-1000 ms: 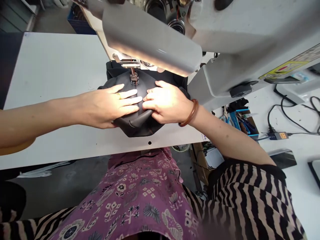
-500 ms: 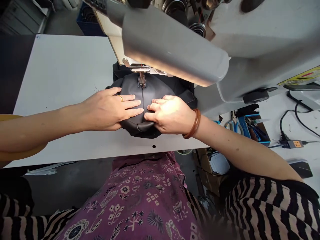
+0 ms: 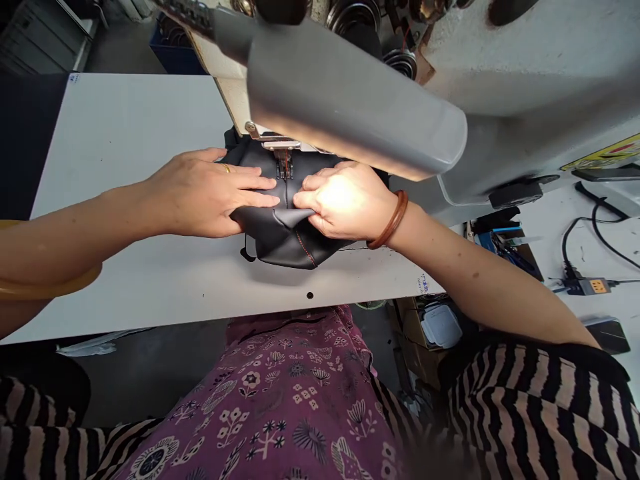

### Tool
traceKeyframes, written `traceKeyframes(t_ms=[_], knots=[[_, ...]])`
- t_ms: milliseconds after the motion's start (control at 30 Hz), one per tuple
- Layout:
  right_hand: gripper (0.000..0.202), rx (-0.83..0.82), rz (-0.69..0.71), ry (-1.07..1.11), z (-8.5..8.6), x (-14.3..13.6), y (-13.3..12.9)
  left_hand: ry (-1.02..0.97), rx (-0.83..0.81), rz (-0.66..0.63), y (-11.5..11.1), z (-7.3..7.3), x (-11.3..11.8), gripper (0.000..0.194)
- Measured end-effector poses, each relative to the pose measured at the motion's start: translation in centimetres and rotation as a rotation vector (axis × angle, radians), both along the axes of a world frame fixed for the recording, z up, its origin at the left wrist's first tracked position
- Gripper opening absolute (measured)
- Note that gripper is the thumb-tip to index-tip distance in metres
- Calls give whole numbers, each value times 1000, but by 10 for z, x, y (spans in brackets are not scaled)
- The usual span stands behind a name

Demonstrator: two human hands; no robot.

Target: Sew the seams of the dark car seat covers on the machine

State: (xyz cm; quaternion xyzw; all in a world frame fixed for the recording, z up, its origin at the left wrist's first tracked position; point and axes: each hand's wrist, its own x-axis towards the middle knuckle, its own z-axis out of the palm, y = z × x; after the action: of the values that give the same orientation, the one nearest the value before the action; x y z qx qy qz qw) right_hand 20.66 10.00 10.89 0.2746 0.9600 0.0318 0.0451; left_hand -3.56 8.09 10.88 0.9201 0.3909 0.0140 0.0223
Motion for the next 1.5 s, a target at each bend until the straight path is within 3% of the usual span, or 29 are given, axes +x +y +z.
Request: traceKeyframes(t_ms=[67,233,500,600,733,833,933,1000,1100,1200,1300,1500], knots=[[34,24,32,-75,3,-1,1,107,8,-52,3,3,1,39],[35,115,123,-18,-3,0,-8,278,87,-133,1,6,2,48],[32,134,76,-31,-2,-5,-3,267,100,-107,9,7,-10,42],[40,124,84,84,-4,-2,-1,88,73,-64,14,-9,-27,47],[62,107,187,250,-11,-1,-10,-120,77,-41,9,-44,-51,66],[53,140,279,242,-17,-5,-18,-167,105,1,-1,-69,-60,62],[48,183,333,197,-23,-8,-23,-144,111,19,-10,-79,-65,46],[47,195,330,208,-25,-8,-25,-142,110,3,-12,-73,-65,39],[43,201,295,270,-28,-6,-24,-145,153,-71,-8,-50,-56,41],[39,223,255,334,-28,-5,-23,-49,174,-262,4,-22,-34,41],[36,253,221,385,-25,-9,-19,31,92,-404,16,-5,-10,34],[37,246,161,387,-20,-23,-16,170,26,-326,18,4,3,19]])
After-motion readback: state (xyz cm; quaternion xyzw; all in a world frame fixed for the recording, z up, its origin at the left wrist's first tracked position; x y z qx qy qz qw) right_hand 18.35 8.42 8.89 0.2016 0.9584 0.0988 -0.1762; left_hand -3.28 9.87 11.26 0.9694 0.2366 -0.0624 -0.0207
